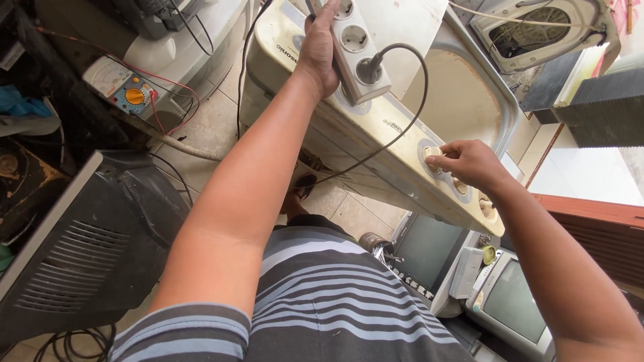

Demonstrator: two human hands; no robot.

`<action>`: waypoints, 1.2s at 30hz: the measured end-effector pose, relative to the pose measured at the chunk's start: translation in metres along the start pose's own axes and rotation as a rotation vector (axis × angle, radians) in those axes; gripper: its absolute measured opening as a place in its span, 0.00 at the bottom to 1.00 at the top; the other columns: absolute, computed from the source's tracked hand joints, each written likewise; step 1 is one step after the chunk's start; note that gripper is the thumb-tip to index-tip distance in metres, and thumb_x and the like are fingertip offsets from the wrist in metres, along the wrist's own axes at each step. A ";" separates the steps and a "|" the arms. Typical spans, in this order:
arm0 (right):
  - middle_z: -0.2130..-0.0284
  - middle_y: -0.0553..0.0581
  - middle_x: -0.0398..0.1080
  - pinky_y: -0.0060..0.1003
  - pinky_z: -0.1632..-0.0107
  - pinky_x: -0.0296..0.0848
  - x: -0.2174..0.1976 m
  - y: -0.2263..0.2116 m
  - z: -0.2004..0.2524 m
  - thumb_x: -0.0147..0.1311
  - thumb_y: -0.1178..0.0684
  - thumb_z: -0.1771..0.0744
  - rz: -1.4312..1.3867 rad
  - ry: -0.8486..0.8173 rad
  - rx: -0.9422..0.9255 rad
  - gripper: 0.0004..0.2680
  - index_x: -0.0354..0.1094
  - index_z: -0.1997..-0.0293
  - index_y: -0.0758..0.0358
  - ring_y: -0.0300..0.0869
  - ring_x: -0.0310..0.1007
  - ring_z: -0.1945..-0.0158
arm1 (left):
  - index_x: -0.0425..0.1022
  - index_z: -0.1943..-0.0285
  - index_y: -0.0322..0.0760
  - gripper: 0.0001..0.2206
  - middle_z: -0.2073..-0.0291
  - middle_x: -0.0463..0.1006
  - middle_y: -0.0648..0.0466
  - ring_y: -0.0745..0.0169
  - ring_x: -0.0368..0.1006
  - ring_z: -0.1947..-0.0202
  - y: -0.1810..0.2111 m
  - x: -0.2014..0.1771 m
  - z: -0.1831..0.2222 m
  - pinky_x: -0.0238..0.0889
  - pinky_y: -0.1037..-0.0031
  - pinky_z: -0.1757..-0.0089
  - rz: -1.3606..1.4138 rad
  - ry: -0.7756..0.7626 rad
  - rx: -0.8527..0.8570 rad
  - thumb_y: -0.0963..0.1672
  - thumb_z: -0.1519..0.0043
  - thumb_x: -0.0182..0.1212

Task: Repairing electrical connections and testing the control panel of a washing machine.

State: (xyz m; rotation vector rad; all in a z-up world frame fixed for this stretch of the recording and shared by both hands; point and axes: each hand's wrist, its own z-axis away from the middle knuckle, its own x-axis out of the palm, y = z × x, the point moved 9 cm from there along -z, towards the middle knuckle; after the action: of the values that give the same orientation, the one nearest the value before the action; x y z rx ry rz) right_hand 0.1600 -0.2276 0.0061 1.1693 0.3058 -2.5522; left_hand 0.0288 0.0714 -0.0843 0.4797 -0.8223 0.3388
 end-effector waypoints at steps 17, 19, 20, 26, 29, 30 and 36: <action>0.66 0.58 0.77 0.45 0.64 0.62 -0.003 -0.013 -0.002 0.48 0.31 0.31 0.352 0.023 -0.164 0.21 0.79 0.61 0.60 0.48 0.72 0.63 | 0.60 0.47 0.43 0.25 0.59 0.77 0.43 0.44 0.76 0.60 -0.001 0.000 -0.004 0.74 0.51 0.56 0.031 -0.012 0.015 0.50 0.51 0.64; 0.67 0.57 0.77 0.45 0.66 0.63 0.004 -0.010 -0.005 0.43 0.30 0.31 0.407 0.006 -0.137 0.22 0.78 0.61 0.59 0.48 0.72 0.62 | 0.61 0.49 0.43 0.25 0.62 0.77 0.45 0.45 0.76 0.62 0.000 0.002 0.002 0.74 0.51 0.57 -0.007 -0.003 -0.008 0.51 0.52 0.64; 0.67 0.57 0.77 0.44 0.68 0.63 0.008 -0.008 -0.007 0.38 0.29 0.30 0.464 -0.012 -0.111 0.23 0.76 0.61 0.58 0.48 0.72 0.61 | 0.62 0.51 0.43 0.25 0.65 0.78 0.47 0.46 0.76 0.63 0.000 0.003 0.006 0.73 0.51 0.58 -0.044 0.008 -0.029 0.52 0.54 0.63; 0.84 0.63 0.69 0.42 0.76 0.55 0.015 -0.001 -0.001 0.44 0.49 0.33 -0.155 0.015 0.169 0.18 0.68 0.83 0.71 0.47 0.58 0.81 | 0.62 0.49 0.42 0.25 0.61 0.77 0.44 0.45 0.76 0.62 0.000 0.000 -0.001 0.74 0.51 0.57 0.020 -0.012 0.015 0.51 0.52 0.64; 0.80 0.66 0.73 0.43 0.67 0.65 0.013 0.007 -0.008 0.45 0.43 0.30 -0.087 0.004 0.152 0.21 0.76 0.71 0.75 0.51 0.66 0.77 | 0.61 0.48 0.43 0.26 0.59 0.77 0.44 0.45 0.76 0.60 0.001 0.002 0.000 0.74 0.51 0.55 0.033 -0.026 0.012 0.51 0.52 0.65; 0.80 0.66 0.73 0.43 0.67 0.65 0.011 0.008 -0.007 0.45 0.43 0.30 -0.087 0.004 0.152 0.21 0.76 0.71 0.75 0.51 0.66 0.77 | 0.61 0.48 0.43 0.26 0.59 0.77 0.44 0.45 0.76 0.60 0.000 0.002 -0.001 0.74 0.51 0.55 0.034 -0.026 0.011 0.51 0.52 0.65; 0.51 0.61 0.76 0.48 0.54 0.74 -0.006 0.001 -0.003 0.45 0.38 0.30 0.086 -0.004 -0.154 0.18 0.68 0.42 0.59 0.51 0.77 0.55 | 0.61 0.50 0.42 0.23 0.62 0.78 0.43 0.44 0.77 0.62 0.000 0.004 -0.002 0.75 0.51 0.58 0.039 -0.048 0.013 0.50 0.50 0.64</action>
State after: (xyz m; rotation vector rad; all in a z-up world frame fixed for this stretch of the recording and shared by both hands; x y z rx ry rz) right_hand 0.1656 -0.2267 0.0085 1.0965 0.4339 -2.4099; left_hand 0.0321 0.0729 -0.0821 0.4854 -0.8776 0.3703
